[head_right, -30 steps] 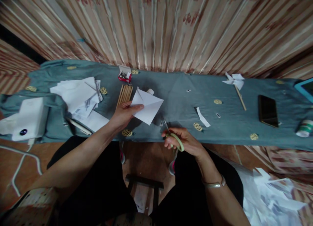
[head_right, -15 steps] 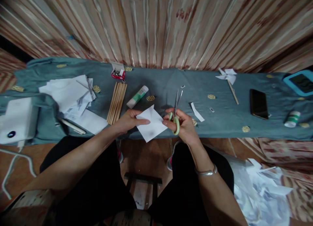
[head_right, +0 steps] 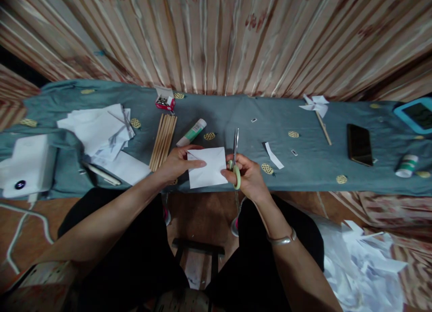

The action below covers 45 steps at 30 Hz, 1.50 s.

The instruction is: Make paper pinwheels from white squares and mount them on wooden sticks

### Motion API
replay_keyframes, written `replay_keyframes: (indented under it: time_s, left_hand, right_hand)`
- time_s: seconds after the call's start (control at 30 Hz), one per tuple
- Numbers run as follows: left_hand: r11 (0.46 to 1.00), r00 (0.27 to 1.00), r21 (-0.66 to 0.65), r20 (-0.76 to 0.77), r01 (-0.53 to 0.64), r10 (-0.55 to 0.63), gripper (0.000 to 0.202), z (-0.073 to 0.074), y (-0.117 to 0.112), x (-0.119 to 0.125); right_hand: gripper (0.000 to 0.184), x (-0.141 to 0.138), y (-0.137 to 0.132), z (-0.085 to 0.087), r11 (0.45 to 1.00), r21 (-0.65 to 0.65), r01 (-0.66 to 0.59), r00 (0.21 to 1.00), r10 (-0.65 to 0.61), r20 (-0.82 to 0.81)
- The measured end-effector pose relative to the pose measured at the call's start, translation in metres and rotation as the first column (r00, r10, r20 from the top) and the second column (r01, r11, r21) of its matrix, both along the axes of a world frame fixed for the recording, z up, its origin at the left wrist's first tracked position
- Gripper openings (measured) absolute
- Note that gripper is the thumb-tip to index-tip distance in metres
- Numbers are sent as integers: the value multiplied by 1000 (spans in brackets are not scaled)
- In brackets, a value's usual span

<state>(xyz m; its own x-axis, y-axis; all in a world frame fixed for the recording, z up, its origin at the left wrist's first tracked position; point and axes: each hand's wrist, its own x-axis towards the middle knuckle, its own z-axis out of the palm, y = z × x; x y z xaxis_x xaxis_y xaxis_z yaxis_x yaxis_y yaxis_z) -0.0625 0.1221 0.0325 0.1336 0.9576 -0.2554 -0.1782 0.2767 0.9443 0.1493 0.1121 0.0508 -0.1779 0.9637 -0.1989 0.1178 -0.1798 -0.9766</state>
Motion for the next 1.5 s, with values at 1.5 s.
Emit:
replay_keyframes:
  time_s: [1.5]
  left_hand:
    - [932,923,-59,128,-358,362,31,4,12,-11]
  right_hand:
    - [41,-10,-22,-1,862,-307,-404,915,386,-121]
